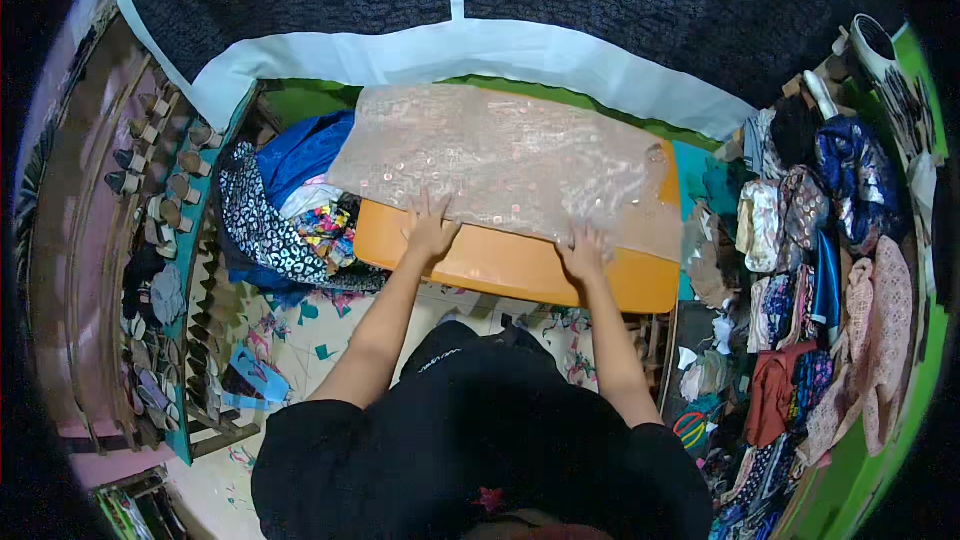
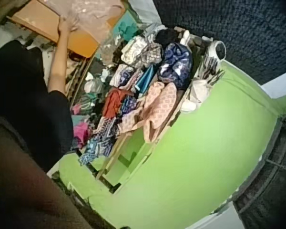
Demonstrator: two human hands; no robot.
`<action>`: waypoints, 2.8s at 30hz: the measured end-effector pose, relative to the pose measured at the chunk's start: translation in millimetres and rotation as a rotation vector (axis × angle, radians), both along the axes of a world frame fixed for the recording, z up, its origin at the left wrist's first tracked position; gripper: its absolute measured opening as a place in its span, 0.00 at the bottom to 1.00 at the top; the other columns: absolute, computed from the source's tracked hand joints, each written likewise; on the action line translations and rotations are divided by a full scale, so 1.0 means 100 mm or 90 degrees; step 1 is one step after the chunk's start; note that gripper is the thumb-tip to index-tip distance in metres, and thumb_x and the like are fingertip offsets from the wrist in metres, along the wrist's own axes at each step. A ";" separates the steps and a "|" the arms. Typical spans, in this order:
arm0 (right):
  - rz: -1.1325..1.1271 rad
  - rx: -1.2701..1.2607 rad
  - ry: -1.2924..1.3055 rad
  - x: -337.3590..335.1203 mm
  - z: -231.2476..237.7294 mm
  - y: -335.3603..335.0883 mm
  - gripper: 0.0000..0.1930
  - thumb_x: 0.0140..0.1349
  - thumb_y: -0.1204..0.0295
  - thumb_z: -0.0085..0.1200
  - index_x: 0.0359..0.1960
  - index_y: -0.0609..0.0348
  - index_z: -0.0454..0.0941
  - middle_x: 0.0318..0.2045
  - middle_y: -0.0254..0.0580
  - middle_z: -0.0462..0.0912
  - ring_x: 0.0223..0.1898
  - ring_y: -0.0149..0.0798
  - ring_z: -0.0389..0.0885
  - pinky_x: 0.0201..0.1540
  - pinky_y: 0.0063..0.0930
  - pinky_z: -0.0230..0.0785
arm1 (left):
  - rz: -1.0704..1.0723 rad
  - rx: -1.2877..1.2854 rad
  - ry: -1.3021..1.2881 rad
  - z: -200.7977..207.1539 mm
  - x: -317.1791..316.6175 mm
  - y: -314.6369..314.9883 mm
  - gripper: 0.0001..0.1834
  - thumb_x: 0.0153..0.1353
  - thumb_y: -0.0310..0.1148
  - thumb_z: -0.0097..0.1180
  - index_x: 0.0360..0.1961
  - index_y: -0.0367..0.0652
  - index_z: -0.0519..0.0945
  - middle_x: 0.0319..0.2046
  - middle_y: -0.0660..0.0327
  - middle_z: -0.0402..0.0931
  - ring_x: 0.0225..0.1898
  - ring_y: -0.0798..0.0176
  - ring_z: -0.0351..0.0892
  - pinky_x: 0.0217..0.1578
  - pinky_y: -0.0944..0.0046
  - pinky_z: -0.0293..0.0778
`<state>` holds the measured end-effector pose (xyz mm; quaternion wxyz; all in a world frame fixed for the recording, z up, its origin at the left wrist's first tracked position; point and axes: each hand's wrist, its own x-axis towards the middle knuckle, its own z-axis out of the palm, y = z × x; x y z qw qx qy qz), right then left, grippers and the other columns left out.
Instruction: Folding a lace fabric and sorting patterned garments or fabric pieces in a workshop.
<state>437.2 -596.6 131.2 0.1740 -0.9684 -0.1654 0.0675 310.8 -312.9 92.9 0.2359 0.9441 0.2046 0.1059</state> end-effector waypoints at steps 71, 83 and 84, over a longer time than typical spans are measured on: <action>0.017 0.735 0.966 1.73 0.73 0.64 0.20 0.53 0.68 0.46 0.46 0.65 0.65 0.42 0.47 0.72 0.41 0.42 0.73 0.43 0.39 0.68 | -0.152 -1.020 -0.289 1.94 0.57 1.07 0.25 0.48 0.27 0.53 0.48 0.37 0.62 0.39 0.56 0.70 0.38 0.61 0.74 0.35 0.61 0.74; 0.004 0.735 0.464 1.68 1.45 0.31 0.19 0.51 0.76 0.49 0.47 0.62 0.64 0.38 0.42 0.73 0.35 0.36 0.74 0.38 0.30 0.69 | -0.086 -0.919 -0.194 2.44 1.38 0.94 0.14 0.50 0.27 0.52 0.39 0.32 0.71 0.33 0.56 0.74 0.34 0.64 0.75 0.35 0.65 0.73; 0.004 0.738 0.461 1.74 1.52 0.34 0.19 0.51 0.76 0.49 0.47 0.62 0.64 0.38 0.42 0.73 0.35 0.36 0.74 0.38 0.30 0.69 | -0.112 -0.972 -0.197 2.52 1.49 0.98 0.13 0.50 0.25 0.52 0.38 0.32 0.71 0.33 0.56 0.74 0.33 0.63 0.75 0.35 0.64 0.73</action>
